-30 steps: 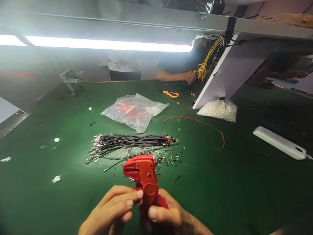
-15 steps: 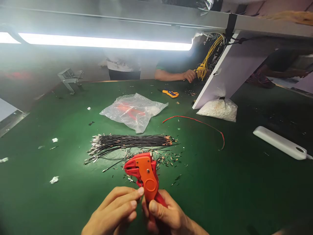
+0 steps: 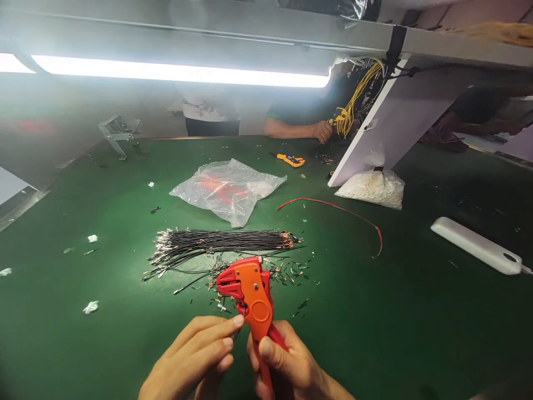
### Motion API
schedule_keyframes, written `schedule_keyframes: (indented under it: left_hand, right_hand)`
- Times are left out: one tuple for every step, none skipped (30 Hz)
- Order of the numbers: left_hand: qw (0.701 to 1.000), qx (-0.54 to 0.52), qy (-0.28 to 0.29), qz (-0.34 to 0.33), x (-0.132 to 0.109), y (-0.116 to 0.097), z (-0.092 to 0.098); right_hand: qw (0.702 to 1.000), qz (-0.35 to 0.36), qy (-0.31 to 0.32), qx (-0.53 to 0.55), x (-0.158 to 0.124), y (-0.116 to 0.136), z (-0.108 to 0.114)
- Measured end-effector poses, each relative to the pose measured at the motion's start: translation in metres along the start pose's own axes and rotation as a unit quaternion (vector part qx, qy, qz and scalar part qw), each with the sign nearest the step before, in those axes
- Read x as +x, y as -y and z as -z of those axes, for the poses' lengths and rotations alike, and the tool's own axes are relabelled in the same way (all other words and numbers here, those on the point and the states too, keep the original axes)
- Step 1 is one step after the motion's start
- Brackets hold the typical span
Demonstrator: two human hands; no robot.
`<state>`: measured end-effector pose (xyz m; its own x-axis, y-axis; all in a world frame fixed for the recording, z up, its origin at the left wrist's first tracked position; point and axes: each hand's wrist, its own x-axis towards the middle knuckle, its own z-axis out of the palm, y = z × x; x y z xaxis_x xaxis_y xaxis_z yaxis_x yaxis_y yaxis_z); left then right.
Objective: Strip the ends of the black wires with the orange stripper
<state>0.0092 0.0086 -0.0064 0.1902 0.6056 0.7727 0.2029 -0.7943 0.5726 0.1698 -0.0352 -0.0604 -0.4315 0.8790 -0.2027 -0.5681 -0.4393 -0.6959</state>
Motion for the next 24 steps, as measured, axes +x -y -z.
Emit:
schedule_keyframes:
  left_hand:
    - [1.0,0.012,0.007,-0.015,0.0,0.004,0.003]
    - [0.999,0.025,0.013,-0.024,0.001,0.007,0.006]
    - [0.999,0.035,0.016,-0.024,0.002,0.009,0.008]
    - [0.999,0.041,0.017,-0.019,0.002,0.011,0.01]
    - [0.999,0.04,0.017,-0.013,0.003,0.012,0.011]
    - [0.999,0.036,0.019,-0.009,0.003,0.012,0.011]
    - [0.999,0.028,0.017,-0.002,0.003,0.011,0.01]
    - [1.0,0.02,0.01,0.012,0.003,0.01,0.008]
    - [0.999,0.012,-0.003,0.031,0.002,0.008,0.005]
    - [0.998,0.006,-0.027,0.057,0.002,0.006,0.002]
    - [0.995,0.001,-0.054,0.081,0.001,0.004,-0.001]
    - [0.992,-0.007,-0.079,0.102,0.001,0.002,-0.003]
    - [0.988,-0.017,-0.097,0.12,0.001,0.001,-0.004]
    - [0.986,-0.03,-0.098,0.129,0.002,0.0,-0.003]
    - [0.985,-0.043,-0.095,0.136,0.003,0.0,0.0]
    - [0.984,-0.055,-0.092,0.143,0.004,0.0,0.003]
    - [0.981,-0.066,-0.097,0.155,0.006,0.001,0.007]
    - [0.975,-0.077,-0.116,0.176,0.008,0.002,0.012]
    - [0.964,-0.087,-0.145,0.206,0.011,0.003,0.016]
    - [0.947,-0.098,-0.181,0.248,0.015,0.004,0.021]
    - [0.924,-0.109,-0.219,0.295,0.018,0.005,0.024]
    - [0.898,-0.123,-0.249,0.342,0.023,0.005,0.028]
    - [0.87,-0.136,-0.273,0.388,0.027,0.006,0.03]
    - [0.844,-0.149,-0.299,0.418,0.031,0.007,0.032]
  right_hand:
    - [1.0,0.007,-0.007,0.005,0.0,-0.001,0.0]
    - [1.0,0.014,-0.013,0.011,-0.001,-0.001,0.001]
    - [1.0,0.02,-0.017,0.017,-0.001,-0.001,0.001]
    - [0.999,0.025,-0.019,0.022,-0.002,0.0,0.001]
    - [0.999,0.029,-0.02,0.025,-0.002,0.0,0.0]
    - [0.999,0.031,-0.019,0.029,-0.002,0.002,0.0]
    - [0.999,0.033,-0.015,0.033,-0.002,0.003,-0.001]
    - [0.999,0.034,-0.01,0.038,-0.002,0.005,-0.001]
    - [0.998,0.035,-0.004,0.045,-0.002,0.006,-0.003]
    - [0.998,0.034,0.004,0.052,-0.001,0.008,-0.004]
    - [0.998,0.031,0.012,0.059,-0.001,0.01,-0.006]
    - [0.997,0.027,0.019,0.065,0.0,0.011,-0.008]
    - [0.997,0.024,0.026,0.069,0.001,0.013,-0.011]
    - [0.997,0.02,0.032,0.072,0.001,0.014,-0.013]
    - [0.996,0.015,0.04,0.075,0.001,0.015,-0.015]
    - [0.996,0.01,0.051,0.076,0.0,0.016,-0.017]
    - [0.995,0.003,0.059,0.076,-0.001,0.017,-0.018]
    - [0.995,-0.006,0.066,0.073,-0.003,0.017,-0.018]
    - [0.995,-0.018,0.071,0.069,-0.005,0.018,-0.017]
    - [0.995,-0.035,0.072,0.06,-0.007,0.018,-0.016]
    - [0.995,-0.054,0.074,0.043,-0.009,0.019,-0.014]
    - [0.994,-0.073,0.076,0.025,-0.01,0.02,-0.012]
    - [0.992,-0.094,0.082,0.0,-0.01,0.021,-0.01]
    - [0.99,-0.105,0.093,-0.019,-0.009,0.022,-0.008]
